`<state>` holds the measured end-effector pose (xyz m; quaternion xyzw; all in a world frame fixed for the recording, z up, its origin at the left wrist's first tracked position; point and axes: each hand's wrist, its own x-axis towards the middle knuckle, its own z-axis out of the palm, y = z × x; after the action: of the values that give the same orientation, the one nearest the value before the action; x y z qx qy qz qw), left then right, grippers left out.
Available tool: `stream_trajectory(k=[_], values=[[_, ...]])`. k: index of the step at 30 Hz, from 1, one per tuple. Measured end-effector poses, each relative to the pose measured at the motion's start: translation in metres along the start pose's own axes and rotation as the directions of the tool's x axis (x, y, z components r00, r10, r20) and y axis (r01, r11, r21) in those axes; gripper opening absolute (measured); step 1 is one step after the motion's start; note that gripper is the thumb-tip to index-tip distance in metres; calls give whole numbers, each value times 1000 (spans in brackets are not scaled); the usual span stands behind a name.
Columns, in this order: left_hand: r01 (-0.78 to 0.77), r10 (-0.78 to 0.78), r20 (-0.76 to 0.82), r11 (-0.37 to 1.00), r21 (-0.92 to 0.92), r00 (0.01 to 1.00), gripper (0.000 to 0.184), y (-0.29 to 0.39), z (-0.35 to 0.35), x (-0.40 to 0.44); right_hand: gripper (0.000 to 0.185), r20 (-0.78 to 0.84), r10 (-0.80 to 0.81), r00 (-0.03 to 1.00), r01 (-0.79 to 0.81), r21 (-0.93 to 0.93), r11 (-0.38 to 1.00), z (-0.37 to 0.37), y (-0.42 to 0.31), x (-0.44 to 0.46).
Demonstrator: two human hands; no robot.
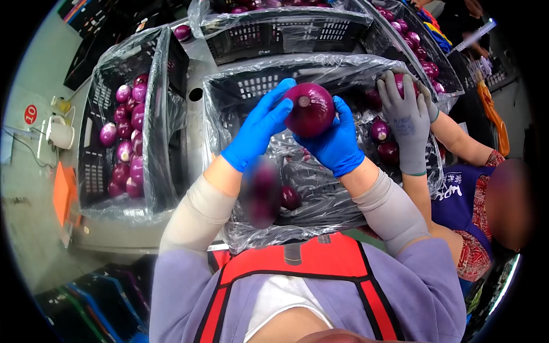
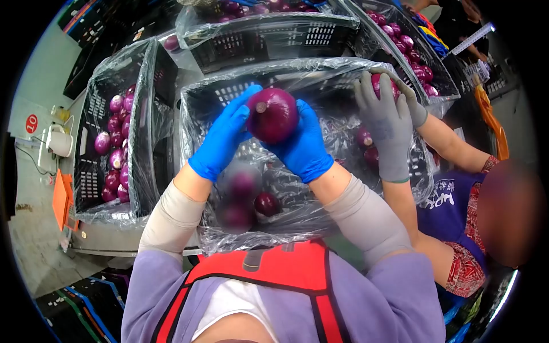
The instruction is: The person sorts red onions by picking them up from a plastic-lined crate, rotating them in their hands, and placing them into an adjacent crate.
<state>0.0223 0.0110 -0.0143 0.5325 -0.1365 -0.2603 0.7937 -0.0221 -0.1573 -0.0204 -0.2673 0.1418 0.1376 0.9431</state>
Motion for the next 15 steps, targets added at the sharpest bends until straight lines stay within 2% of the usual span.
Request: stream_trajectory(k=[5,7,15], values=[[19,-19,9,1000,-15,1000,66,-7,-3,2,58,-3,-1,1000,1,-18,1000,-2,-2,1],[74,-71,37,991,-107,997,66,-8,-6,4,58,11,-12,1000,13,-24,1000,-3,-1,2],[58,-58,0,998,5,998,61,-16,-6,5,54,47,-67,997,71,-90,993,-10,5,4]])
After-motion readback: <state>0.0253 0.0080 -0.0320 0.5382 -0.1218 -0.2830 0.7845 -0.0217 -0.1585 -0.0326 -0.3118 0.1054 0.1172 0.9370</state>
